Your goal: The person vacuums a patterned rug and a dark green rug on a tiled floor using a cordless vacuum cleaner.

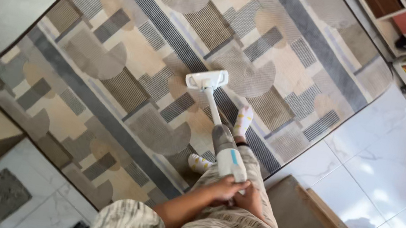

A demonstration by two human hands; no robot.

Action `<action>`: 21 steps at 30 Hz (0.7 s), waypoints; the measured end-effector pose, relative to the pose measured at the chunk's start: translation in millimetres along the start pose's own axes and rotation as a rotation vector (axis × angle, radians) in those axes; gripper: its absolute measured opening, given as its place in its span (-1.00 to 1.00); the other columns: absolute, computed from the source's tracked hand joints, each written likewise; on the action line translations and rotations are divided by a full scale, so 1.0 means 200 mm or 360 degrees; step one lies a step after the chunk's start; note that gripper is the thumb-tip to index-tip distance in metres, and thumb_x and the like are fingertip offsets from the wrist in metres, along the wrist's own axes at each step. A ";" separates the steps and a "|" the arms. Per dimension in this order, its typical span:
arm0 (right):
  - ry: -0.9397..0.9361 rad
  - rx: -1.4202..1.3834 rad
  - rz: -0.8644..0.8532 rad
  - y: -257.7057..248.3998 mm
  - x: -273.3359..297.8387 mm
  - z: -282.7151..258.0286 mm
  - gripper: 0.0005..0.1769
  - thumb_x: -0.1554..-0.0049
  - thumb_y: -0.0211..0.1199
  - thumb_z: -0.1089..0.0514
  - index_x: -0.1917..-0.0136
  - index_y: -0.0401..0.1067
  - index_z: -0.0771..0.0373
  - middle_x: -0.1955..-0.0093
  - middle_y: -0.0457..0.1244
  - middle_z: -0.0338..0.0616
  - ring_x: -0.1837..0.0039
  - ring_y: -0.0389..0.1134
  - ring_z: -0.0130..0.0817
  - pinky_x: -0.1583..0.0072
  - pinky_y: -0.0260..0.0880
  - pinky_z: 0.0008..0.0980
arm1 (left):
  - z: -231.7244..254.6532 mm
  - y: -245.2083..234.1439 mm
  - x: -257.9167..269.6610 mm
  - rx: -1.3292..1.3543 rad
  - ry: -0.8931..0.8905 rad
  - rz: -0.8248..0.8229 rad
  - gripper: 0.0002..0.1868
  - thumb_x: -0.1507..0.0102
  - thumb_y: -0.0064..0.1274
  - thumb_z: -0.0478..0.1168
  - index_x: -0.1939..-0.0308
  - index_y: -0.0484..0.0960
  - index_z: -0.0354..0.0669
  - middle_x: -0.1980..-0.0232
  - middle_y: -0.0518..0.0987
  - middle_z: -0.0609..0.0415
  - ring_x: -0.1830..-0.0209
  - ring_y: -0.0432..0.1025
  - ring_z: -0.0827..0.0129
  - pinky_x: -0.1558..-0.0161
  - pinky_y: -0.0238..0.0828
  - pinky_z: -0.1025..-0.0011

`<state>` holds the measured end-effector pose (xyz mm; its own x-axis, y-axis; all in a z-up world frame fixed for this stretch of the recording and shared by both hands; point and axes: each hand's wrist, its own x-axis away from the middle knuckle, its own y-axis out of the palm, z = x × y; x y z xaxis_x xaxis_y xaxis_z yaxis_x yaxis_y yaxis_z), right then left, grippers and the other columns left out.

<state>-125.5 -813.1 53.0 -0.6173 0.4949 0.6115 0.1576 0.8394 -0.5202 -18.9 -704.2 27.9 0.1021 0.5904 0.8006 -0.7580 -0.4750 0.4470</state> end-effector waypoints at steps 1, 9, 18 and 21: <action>0.0109 -0.0082 -0.0069 0.03 -0.03 -0.03 -0.43 0.10 0.39 0.06 -0.18 0.43 0.25 0.01 0.44 0.12 -0.07 0.51 -0.05 -0.07 0.48 -0.13 | 0.00 -0.04 -0.01 0.0061 0.0040 0.0055 -0.43 -0.29 0.09 0.21 -0.09 0.61 -0.20 0.21 0.63 0.02 0.38 0.45 0.21 0.37 0.41 0.21; 0.0156 -0.0106 -0.0279 -0.13 -0.78 -0.71 -0.49 -0.06 0.25 0.09 -0.20 0.35 0.42 0.10 0.41 0.28 0.05 0.49 0.13 0.05 0.46 -0.01 | 0.62 -0.51 -0.29 0.0371 0.0430 0.0352 -0.47 -0.35 0.14 0.19 -0.11 0.59 -0.20 0.06 0.67 0.05 0.05 0.52 0.31 0.05 0.49 0.30; -0.0444 0.0107 -0.0356 -0.20 -1.90 -1.20 -0.36 0.01 0.30 0.20 -0.31 0.24 0.44 0.03 0.38 0.21 -0.04 0.45 0.05 0.01 0.46 -0.07 | 1.66 -1.03 -0.50 0.0956 0.0516 0.0813 -0.52 -0.25 0.18 0.03 -0.12 0.61 -0.20 0.03 0.63 -0.01 0.04 0.50 0.27 0.11 0.44 0.24; -0.0499 0.0222 -0.0363 -0.15 -2.15 -1.38 -0.45 0.01 0.39 0.08 -0.14 0.32 0.44 0.04 0.39 0.20 -0.04 0.45 -0.04 -0.02 0.45 -0.10 | 1.83 -1.14 -0.48 0.1047 0.0735 0.1056 -0.42 -0.31 0.18 0.08 -0.23 0.53 -0.29 -0.12 0.62 -0.15 -0.04 0.53 0.21 -0.05 0.47 0.26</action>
<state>347.4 -989.7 -30.3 -0.8326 0.1894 0.5205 -0.1030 0.8704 -0.4815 379.8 -892.4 -4.4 -0.5683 0.2069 0.7964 -0.0567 -0.9754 0.2130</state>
